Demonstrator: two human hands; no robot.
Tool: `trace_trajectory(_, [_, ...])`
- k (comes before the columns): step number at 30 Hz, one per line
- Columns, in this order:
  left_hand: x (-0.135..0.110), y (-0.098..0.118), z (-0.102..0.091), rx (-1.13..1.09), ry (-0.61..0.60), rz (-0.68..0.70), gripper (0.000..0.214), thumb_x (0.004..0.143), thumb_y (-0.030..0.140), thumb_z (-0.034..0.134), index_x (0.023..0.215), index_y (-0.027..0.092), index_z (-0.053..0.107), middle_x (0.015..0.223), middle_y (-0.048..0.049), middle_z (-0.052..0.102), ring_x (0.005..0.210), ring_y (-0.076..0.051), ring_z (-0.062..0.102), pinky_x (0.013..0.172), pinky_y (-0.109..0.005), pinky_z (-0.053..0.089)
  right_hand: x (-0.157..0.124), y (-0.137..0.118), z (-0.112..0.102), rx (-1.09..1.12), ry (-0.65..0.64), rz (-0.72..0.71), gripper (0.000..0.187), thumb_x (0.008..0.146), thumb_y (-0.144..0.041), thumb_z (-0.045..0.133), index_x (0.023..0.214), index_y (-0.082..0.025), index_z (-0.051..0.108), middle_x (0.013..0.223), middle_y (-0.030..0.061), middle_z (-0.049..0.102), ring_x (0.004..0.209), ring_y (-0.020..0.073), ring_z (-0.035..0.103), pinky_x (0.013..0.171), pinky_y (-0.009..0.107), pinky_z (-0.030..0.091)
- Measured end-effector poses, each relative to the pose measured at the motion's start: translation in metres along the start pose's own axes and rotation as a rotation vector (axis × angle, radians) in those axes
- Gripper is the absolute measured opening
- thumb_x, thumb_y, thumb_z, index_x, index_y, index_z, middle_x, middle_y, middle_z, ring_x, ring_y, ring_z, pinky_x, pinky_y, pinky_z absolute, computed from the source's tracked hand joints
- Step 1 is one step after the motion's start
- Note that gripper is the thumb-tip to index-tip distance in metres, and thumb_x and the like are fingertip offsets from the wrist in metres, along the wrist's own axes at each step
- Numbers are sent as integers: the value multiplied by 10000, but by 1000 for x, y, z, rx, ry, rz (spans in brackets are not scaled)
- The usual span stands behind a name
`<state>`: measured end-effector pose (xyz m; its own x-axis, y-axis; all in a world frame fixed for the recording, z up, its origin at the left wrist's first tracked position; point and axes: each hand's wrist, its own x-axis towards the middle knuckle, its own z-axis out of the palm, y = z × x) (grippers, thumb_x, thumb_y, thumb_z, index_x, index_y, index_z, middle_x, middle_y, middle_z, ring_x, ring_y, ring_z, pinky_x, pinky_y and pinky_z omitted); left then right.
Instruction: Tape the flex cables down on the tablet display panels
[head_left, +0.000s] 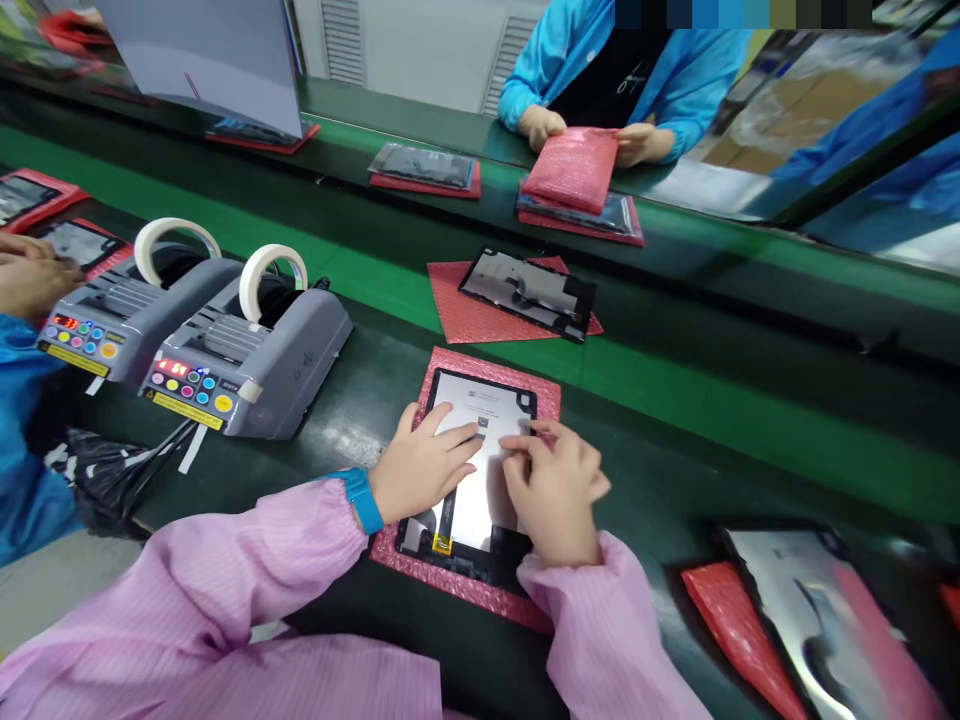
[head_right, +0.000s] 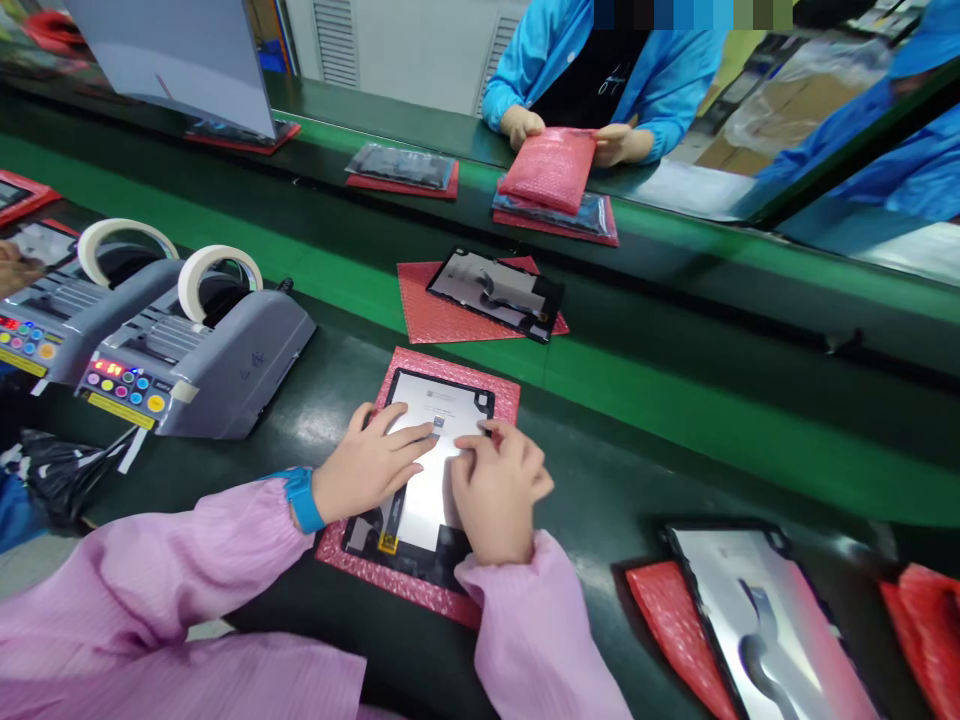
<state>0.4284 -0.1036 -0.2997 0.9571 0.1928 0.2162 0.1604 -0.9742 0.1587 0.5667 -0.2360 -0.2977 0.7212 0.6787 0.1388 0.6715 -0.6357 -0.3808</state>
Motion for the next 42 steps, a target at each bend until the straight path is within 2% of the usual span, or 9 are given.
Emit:
trace_trajectory(6, [10, 10, 7, 37, 27, -42, 395, 1019, 409, 392, 1345, 230, 524, 1230, -82, 664, 1190, -263, 498, 1034, -526, 295, 60, 18, -27, -299, 207, -151, 236, 915, -223, 469, 975, -185, 695, 1179, 111, 635, 1089, 298, 505, 932, 501, 259])
trace_trajectory(11, [17, 25, 11, 92, 18, -77, 374, 1004, 372, 446, 1306, 171, 539, 1177, -95, 657, 1179, -273, 493, 1043, -551, 302, 157, 13, -12, -480, 66, -440, 348, 949, -119, 383, 1239, -89, 573, 1349, 182, 568, 1130, 276, 522, 916, 435, 263])
trace_trajectory(18, [17, 17, 16, -112, 35, -91, 322, 1007, 334, 434, 1243, 174, 584, 1117, -97, 673, 1169, -267, 512, 1041, -530, 330, 212, -10, -2, -526, -30, -559, 304, 913, -61, 365, 887, -31, 666, 855, 142, 732, 764, 122, 612, 837, 309, 324])
trace_trajectory(23, [44, -6, -1, -1023, 128, -230, 326, 992, 360, 440, 1130, 167, 664, 1134, -121, 685, 1089, -234, 603, 986, -412, 456, 198, -32, -40, -496, 46, -539, 341, 922, -164, 374, 963, -17, 679, 878, 176, 726, 789, 170, 641, 823, 331, 342])
trace_trajectory(28, [91, -21, -25, -2006, 251, -510, 406, 834, 432, 704, 1162, 224, 585, 1241, -117, 640, 999, -191, 675, 913, -379, 526, 130, -62, -79, -406, 29, -524, 278, 904, -290, 478, 995, -174, 714, 906, 90, 744, 743, 198, 656, 674, 297, 377])
trace_trajectory(32, [108, -22, -27, -1970, 354, -780, 164, 764, 247, 714, 818, 122, 622, 698, -37, 659, 642, -144, 638, 692, -314, 561, 94, -46, -89, -79, -223, -538, 292, 906, -395, 529, 1083, -242, 703, 1029, 56, 746, 893, 231, 681, 788, 328, 478])
trace_trajectory(34, [108, -20, -27, -1934, 383, -822, 107, 712, 160, 679, 788, 120, 616, 613, 2, 617, 565, -130, 598, 609, -286, 545, 93, -22, -88, 30, -139, -430, 433, 885, -505, 549, 1212, -236, 640, 1217, 93, 684, 1102, 291, 624, 924, 417, 468])
trace_trajectory(37, [97, -12, -37, -1956, 371, -681, 199, 659, 129, 660, 856, 133, 636, 682, 8, 658, 600, -136, 620, 598, -267, 539, 93, 14, -87, 202, -33, -171, 544, 853, -603, 541, 1210, -197, 607, 1238, 141, 648, 1128, 320, 595, 949, 472, 461])
trace_trajectory(42, [63, -11, -56, -1816, 192, -469, 316, 773, 383, 704, 963, 131, 677, 881, -60, 728, 812, -202, 680, 760, -315, 546, 41, 27, -95, 786, -245, 156, 420, 826, -616, 596, 983, -227, 620, 880, 29, 695, 808, 206, 645, 721, 304, 524])
